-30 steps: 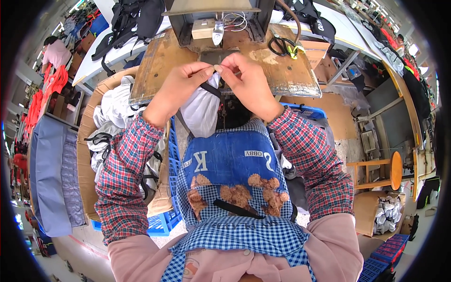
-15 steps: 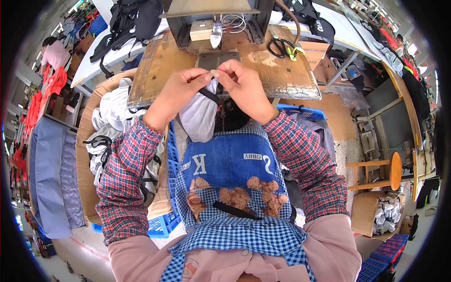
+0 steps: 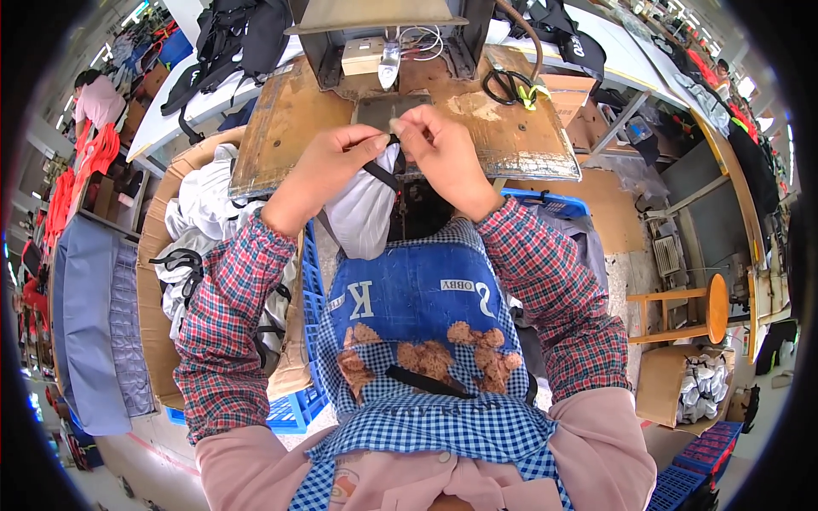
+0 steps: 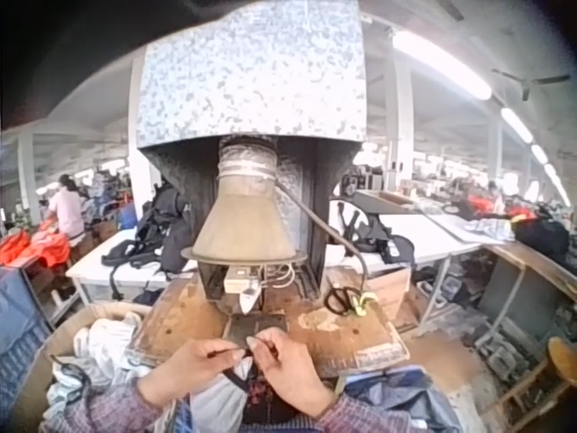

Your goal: Using a heat-sealing machine to attach elastic straps to white fabric masks or pouches.

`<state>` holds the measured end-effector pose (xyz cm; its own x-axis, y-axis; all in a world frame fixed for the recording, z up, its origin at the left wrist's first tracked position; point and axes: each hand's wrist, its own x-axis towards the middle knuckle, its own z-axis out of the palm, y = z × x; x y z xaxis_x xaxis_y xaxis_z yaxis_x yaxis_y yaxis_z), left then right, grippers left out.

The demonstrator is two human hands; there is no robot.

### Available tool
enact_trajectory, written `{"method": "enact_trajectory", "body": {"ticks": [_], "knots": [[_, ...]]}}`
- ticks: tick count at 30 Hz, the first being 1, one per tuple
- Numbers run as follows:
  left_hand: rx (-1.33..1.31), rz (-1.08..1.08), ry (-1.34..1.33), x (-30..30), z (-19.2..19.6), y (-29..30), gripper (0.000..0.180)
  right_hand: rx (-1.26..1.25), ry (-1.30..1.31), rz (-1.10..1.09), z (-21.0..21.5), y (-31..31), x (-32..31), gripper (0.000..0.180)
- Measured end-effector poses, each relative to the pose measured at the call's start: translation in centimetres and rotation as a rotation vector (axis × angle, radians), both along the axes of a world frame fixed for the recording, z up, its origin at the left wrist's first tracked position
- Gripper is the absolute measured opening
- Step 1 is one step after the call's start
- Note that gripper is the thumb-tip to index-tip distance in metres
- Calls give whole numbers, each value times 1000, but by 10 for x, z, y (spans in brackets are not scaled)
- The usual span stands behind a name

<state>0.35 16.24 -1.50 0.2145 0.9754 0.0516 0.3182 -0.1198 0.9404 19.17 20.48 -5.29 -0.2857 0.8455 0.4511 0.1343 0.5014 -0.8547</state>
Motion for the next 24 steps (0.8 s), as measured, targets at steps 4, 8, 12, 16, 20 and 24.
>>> {"method": "enact_trajectory", "body": {"ticks": [4, 8, 12, 16, 20, 24], "knots": [[-32, 44, -76, -5, -4, 4, 29, -255, 420, 96, 1, 5, 2, 18], [7, 36, -65, -6, 0, 4, 29, -277, 291, 87, 3, -5, 0, 17], [16, 35, -8, -3, 3, 6, 28, 42, 94, 33, 6, -6, -1, 17], [30, 44, -37, 1, 3, 14, 29, 69, 54, 7, -4, 7, 0, 18], [8, 85, -100, -8, 1, 22, 29, -311, 293, 134, 4, 9, -4, 15], [-39, 60, -99, -9, 5, 23, 31, -318, 281, 138, 10, 8, -2, 19]]}}
